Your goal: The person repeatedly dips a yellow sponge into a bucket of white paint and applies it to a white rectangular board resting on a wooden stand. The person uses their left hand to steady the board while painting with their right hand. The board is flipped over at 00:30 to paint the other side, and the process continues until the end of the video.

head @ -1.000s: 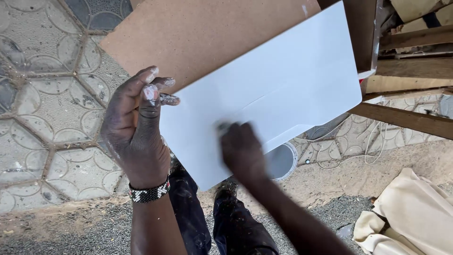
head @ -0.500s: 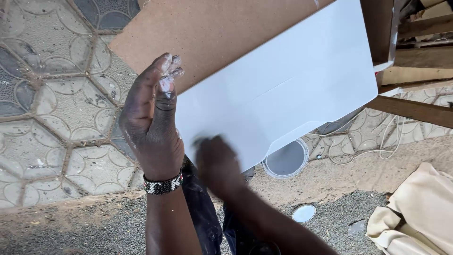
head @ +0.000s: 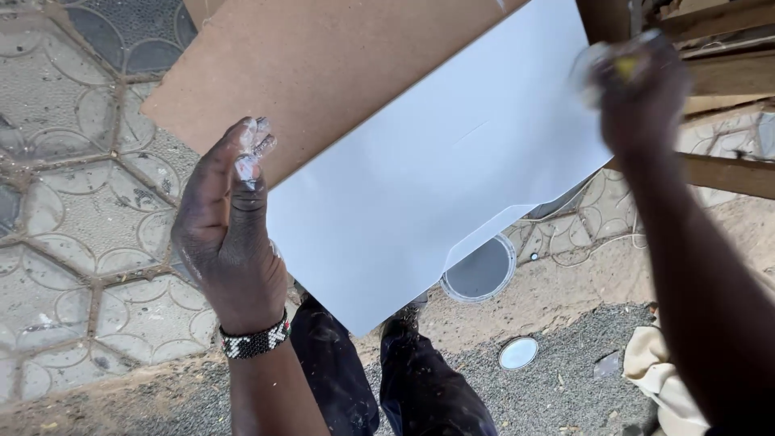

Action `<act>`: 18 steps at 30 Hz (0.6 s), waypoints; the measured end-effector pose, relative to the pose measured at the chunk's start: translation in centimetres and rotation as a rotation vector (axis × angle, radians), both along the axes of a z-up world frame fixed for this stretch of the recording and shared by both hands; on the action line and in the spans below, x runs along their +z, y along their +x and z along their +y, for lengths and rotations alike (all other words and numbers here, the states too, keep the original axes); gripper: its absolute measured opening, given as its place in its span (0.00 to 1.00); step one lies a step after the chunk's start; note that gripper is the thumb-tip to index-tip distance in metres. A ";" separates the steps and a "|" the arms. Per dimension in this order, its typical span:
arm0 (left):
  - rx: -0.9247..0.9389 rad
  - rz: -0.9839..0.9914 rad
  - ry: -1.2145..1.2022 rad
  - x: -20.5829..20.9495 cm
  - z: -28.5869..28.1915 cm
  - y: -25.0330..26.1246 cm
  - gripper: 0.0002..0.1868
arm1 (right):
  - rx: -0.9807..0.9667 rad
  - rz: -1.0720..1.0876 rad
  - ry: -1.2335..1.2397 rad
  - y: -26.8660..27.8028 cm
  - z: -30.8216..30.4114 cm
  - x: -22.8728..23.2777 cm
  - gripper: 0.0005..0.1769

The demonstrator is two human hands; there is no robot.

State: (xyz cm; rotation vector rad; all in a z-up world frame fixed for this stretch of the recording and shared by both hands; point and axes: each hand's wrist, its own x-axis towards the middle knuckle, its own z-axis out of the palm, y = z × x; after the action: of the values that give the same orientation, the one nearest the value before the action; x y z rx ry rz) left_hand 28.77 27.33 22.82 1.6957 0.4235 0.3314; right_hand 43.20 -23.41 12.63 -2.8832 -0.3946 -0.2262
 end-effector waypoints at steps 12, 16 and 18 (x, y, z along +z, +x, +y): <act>-0.008 0.001 0.010 1.3 -1.2 2.1 0.24 | 0.119 0.206 0.141 -13.2 22.5 -2.9 0.08; 0.000 0.006 0.040 0.7 -0.7 1.9 0.23 | -0.236 0.111 0.149 2.7 -1.3 -1.8 0.10; 0.010 0.008 0.044 0.4 -0.4 1.6 0.22 | -0.279 0.055 0.167 7.8 -4.9 0.9 0.13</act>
State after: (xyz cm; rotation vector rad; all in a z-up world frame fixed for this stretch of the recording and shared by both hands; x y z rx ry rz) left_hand 30.35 26.88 23.25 1.7384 0.4341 0.3432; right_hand 50.95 -28.34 13.53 -2.7622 0.0377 -0.2139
